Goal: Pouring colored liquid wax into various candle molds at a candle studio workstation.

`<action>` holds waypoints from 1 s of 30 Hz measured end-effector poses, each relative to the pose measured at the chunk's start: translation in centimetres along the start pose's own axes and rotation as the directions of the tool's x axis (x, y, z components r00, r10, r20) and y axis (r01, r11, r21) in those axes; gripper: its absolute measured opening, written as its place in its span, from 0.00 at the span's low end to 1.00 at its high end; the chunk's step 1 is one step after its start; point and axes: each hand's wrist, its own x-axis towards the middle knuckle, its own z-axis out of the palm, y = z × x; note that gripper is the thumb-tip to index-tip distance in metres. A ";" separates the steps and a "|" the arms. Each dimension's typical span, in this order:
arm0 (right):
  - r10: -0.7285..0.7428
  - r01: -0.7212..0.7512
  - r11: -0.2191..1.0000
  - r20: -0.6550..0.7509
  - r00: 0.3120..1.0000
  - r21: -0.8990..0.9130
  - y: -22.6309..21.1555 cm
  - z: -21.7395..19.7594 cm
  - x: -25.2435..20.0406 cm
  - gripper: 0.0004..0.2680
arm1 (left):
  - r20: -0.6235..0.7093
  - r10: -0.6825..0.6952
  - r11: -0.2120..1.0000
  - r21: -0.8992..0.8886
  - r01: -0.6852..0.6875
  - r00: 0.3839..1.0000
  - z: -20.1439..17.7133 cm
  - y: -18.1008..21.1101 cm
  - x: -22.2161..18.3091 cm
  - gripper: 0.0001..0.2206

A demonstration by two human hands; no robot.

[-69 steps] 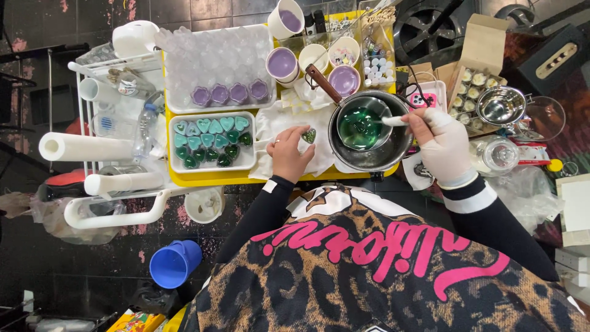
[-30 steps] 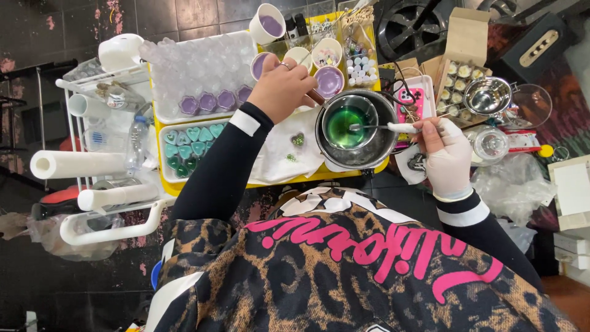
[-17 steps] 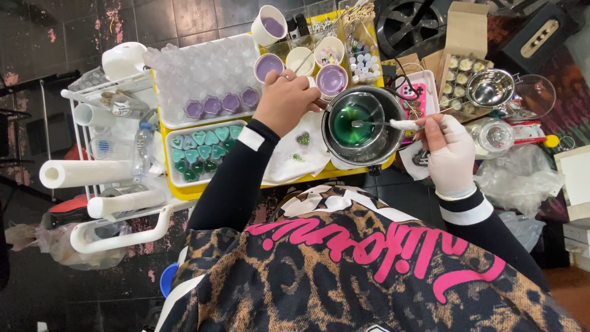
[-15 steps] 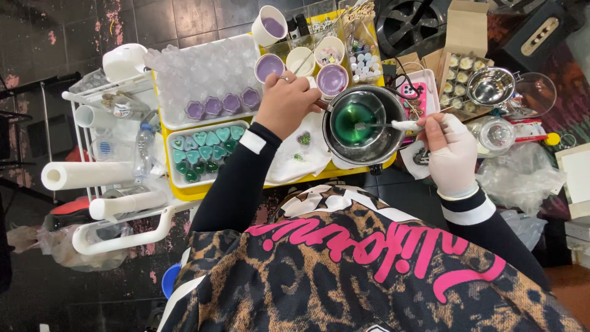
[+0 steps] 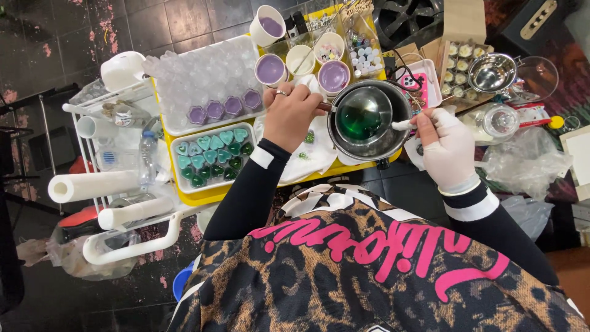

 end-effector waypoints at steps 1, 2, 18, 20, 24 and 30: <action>0.003 -0.003 1.000 -0.002 1.000 0.000 0.0 0.1 0.0 0.06 | 0.002 0.002 1.000 -0.002 -0.002 1.000 0.2 -0.1 -0.1 0.07; 0.000 0.000 1.000 -0.005 1.000 -0.020 -0.1 0.3 0.0 0.06 | 0.017 -0.012 1.000 -0.016 0.012 1.000 0.5 -0.2 -0.3 0.08; 0.196 -0.150 0.915 -0.089 0.976 0.375 -0.7 2.4 -0.6 0.07 | -0.041 -0.049 0.998 0.031 0.051 0.998 -2.6 0.5 -0.7 0.10; 0.204 -0.149 0.904 -0.098 0.974 0.400 -1.5 2.6 -0.8 0.07 | -0.041 -0.057 0.997 0.045 0.058 0.998 -3.6 0.6 -0.6 0.09; 0.192 -0.130 0.904 -0.115 0.975 0.408 -3.6 2.7 -1.2 0.06 | -0.029 -0.054 0.999 -0.001 0.054 0.998 -4.8 -0.5 -1.2 0.09; 0.143 -0.085 0.921 -0.127 0.982 0.379 -6.9 3.6 -2.5 0.06 | -0.100 -0.075 0.996 0.049 0.080 0.992 -8.4 -1.1 -1.7 0.09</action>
